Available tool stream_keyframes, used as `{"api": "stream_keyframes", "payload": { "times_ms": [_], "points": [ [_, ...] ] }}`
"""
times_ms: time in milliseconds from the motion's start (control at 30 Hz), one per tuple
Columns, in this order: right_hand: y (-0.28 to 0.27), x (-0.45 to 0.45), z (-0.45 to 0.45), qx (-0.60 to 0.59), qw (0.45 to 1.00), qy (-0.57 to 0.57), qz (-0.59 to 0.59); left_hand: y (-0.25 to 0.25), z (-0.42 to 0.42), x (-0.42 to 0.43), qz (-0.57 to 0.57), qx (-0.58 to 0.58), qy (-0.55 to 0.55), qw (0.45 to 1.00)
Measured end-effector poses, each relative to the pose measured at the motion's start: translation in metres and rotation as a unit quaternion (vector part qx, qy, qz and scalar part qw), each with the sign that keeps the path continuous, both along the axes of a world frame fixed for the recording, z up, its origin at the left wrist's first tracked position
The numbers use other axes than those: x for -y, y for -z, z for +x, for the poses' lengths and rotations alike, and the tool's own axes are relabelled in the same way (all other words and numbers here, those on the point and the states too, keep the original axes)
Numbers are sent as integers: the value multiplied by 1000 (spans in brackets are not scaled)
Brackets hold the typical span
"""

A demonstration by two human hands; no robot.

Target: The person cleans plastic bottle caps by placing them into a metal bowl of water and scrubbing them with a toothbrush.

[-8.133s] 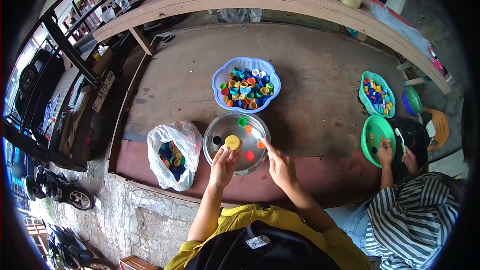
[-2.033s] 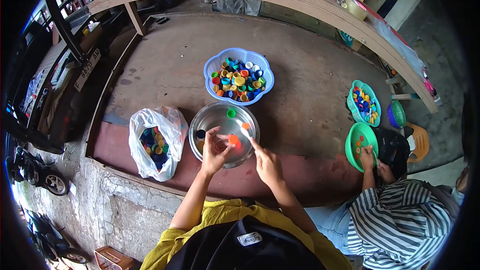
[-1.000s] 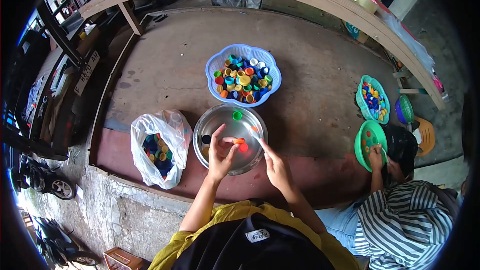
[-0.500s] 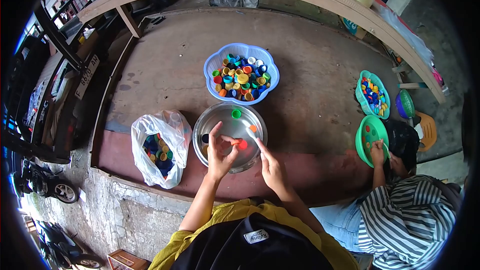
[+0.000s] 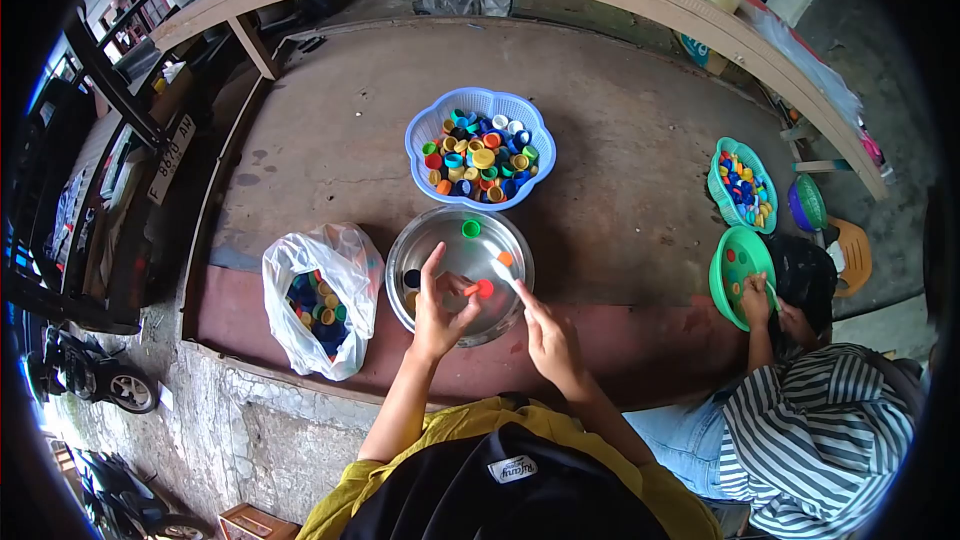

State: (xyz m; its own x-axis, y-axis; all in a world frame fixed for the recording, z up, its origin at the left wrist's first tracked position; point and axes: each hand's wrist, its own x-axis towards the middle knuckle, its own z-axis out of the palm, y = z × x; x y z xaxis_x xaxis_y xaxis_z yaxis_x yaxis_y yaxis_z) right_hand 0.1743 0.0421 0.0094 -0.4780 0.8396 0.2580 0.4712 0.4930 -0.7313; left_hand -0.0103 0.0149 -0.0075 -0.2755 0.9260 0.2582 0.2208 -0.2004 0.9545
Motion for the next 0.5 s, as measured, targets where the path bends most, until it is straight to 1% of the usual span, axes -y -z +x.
{"api": "stream_keyframes", "payload": {
  "times_ms": [33, 67, 100, 167, 200, 233, 300, 333, 433, 467, 500],
  "points": [
    [-7, 6, -1, 18, 1000, -18, 13, 4, 0, -3, 25, -5, 1, 1000],
    [-5, 9, 0, 41, 996, -62, 47, 7, 0, -5, 50, -11, 4, 999],
    [-3, 10, -1, 64, 989, -106, 80, 5, 0, -3, 36, 5, 8, 999],
    [6, 1, -3, 12, 998, -60, 25, 0, 2, -2, 11, 37, 16, 999],
    [8, -3, -4, -9, 1000, 13, -12, 3, 2, -2, 28, 47, 25, 998],
    [11, -8, -5, -25, 999, 40, 7, 4, 2, -2, 24, 41, 21, 999],
    [-4, 5, 1, 50, 998, -21, 41, 3, 3, 0, 13, 31, 11, 999],
    [-4, 11, 0, 61, 992, -72, 79, 3, 3, 0, 18, 12, 11, 1000],
    [13, -2, 0, 25, 1000, 9, 14, 3, 4, -1, 31, -30, 10, 999],
    [22, -7, 3, 15, 999, 28, 21, 5, 5, 1, 29, -33, 6, 999],
    [16, -5, 3, 29, 998, -10, 54, 5, 4, -1, 31, -37, 2, 999]
  ]
}}
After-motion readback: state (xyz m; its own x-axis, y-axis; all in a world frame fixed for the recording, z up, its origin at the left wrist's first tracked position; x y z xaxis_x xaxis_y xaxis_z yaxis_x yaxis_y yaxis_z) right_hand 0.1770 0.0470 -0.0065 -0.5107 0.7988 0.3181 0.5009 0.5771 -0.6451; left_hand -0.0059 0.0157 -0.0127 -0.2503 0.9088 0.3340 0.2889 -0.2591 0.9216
